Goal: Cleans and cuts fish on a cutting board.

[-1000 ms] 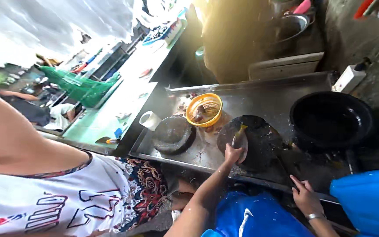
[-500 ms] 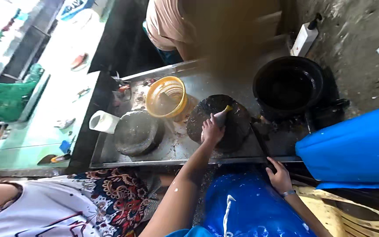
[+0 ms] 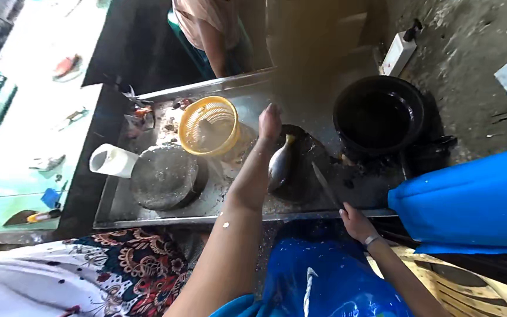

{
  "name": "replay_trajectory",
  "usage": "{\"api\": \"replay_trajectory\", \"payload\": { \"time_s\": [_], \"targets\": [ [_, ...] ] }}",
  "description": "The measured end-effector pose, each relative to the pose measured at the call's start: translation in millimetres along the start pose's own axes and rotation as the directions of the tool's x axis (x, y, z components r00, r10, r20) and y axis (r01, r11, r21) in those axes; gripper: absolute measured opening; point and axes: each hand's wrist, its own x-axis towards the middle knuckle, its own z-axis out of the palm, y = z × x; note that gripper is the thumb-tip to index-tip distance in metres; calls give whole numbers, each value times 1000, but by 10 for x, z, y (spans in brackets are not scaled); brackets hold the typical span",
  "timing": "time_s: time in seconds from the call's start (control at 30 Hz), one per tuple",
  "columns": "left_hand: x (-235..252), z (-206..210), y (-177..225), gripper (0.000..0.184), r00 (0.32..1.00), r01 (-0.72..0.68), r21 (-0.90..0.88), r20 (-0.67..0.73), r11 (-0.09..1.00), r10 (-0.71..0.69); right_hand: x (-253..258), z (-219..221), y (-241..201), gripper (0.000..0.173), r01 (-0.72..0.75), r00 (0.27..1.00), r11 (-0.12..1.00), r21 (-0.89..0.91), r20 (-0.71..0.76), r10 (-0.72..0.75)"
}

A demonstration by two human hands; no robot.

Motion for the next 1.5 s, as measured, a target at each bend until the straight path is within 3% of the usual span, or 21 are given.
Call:
{"api": "replay_trajectory", "payload": {
  "time_s": [0.07,0.13,0.23,0.3,0.43,0.57,0.77,0.9,1.03,1.1,1.23,1.33,1.4,1.5],
  "targets": [
    [-162,-271,-310,43,990,76,68,116,995,-84,-34,-218,-194,44,28,998,996,-85,-56,-33],
    [-702,-277,-588,50,969,196,92,133,976,-207,-32,-313,-371,43,73,991,987,-145,-103,-88],
    [-1488,67,-778,55,929,328,66,156,942,-335,249,-262,-790,39,68,985,973,-222,-142,-102],
    [-1700,313,-822,54,930,340,66,124,938,-346,525,-138,-1051,38,121,975,949,-291,-145,-169],
    [-1444,384,-808,57,914,361,121,151,925,-377,883,126,-1547,36,141,961,882,-450,-152,-232],
    [-1291,383,-791,62,909,347,128,200,929,-367,999,288,-1672,37,80,970,813,-577,-143,-197],
    [-1276,397,-841,68,901,347,117,234,930,-366,645,181,-1748,42,-32,995,719,-694,-91,-43],
    [-1282,370,-846,67,900,345,101,248,933,-359,486,58,-2083,42,-126,991,622,-773,-66,119],
    [-1274,384,-855,65,900,327,114,266,938,-346,618,104,-2410,38,-169,980,579,-797,-71,188],
    [-1268,366,-856,66,893,326,112,289,939,-345,867,209,-2476,37,-169,983,616,-770,-85,164],
    [-1262,361,-886,65,892,343,62,292,937,-345,1468,546,-2278,40,-76,983,739,-669,-175,-57],
    [-1268,355,-901,63,890,356,48,287,933,-354,1508,570,-2286,39,-45,980,735,-676,-174,-100],
    [-1269,369,-904,61,896,345,43,281,938,-343,1345,438,-2383,38,-73,990,697,-713,-135,-35],
    [-1264,352,-928,60,898,347,9,284,938,-335,995,228,-2689,37,-174,979,583,-793,-75,190]
  ]
}}
